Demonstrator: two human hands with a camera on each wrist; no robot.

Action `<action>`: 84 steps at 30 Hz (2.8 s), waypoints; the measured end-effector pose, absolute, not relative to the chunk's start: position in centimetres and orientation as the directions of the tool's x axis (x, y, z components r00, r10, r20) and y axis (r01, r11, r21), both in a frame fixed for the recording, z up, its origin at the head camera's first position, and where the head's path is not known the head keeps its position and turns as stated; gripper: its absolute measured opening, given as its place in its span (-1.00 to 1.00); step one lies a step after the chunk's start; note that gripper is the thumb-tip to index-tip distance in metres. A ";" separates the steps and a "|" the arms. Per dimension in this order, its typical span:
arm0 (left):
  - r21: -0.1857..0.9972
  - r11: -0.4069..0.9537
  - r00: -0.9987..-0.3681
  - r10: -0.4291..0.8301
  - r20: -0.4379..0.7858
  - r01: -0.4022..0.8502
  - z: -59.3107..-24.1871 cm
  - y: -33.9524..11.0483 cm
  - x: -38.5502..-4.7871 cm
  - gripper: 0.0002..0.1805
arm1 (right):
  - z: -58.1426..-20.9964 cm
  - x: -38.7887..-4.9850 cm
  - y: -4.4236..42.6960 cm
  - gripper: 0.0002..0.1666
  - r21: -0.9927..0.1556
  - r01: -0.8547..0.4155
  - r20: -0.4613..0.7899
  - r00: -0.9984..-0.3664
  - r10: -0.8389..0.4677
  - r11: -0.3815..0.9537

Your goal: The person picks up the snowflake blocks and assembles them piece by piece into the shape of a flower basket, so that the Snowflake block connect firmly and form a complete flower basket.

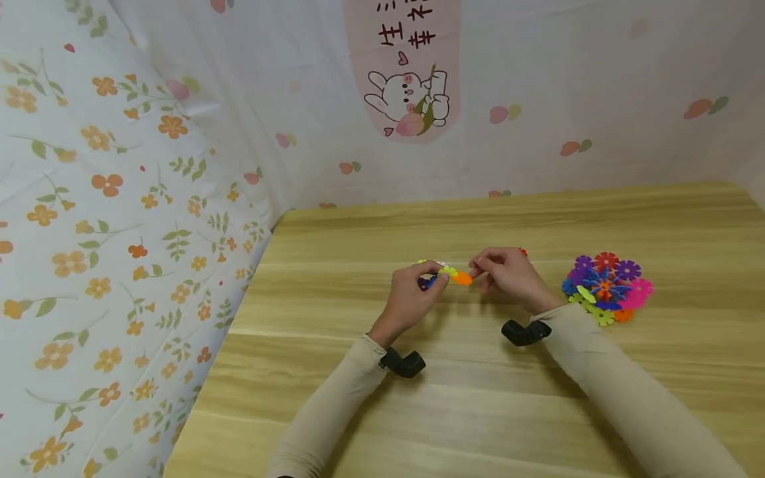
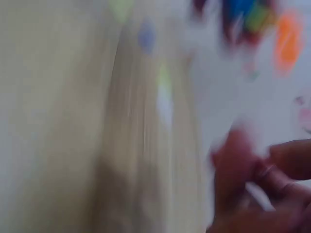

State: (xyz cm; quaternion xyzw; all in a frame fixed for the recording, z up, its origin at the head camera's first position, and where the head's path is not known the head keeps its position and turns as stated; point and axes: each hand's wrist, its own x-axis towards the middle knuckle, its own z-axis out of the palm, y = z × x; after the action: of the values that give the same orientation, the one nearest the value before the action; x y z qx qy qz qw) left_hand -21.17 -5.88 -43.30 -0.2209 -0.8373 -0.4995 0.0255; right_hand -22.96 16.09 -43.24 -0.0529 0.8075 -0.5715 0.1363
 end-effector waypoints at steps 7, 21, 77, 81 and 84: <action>0.890 0.313 -0.897 0.398 0.194 0.332 -43.1 -6.5 -21.1 -0.81 | -43.3 -25.5 17.2 -0.62 -0.317 -0.062 -0.214 -0.968 -0.135 0.947; 0.845 0.371 -0.853 0.493 0.172 0.385 -43.3 -6.3 -20.4 -0.62 | -43.3 -25.8 19.0 -0.97 -0.320 -0.158 -0.111 -0.973 -0.203 0.934; 0.842 0.370 -0.822 0.553 0.139 0.391 -42.4 -6.0 -20.6 -0.65 | -42.5 -18.0 14.9 -0.90 -0.816 -0.426 0.383 -0.905 -0.188 0.389; 0.795 0.419 -0.826 0.537 0.173 0.439 -42.4 -5.9 -20.3 -0.67 | -42.9 -18.0 14.3 -0.91 -0.793 -0.478 0.442 -0.878 -0.183 0.377; 0.772 0.457 -0.824 0.548 0.146 0.441 -41.8 -6.1 -20.2 -0.68 | -43.2 -18.6 14.3 -0.96 -0.839 -0.447 0.394 -0.892 -0.221 0.310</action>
State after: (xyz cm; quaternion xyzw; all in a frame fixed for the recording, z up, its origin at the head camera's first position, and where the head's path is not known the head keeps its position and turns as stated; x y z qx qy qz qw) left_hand -20.23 -6.12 -41.82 -0.2903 -0.8513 -0.4327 -0.0616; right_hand -18.58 14.35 -43.17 -0.2081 0.8027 -0.5493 -0.1031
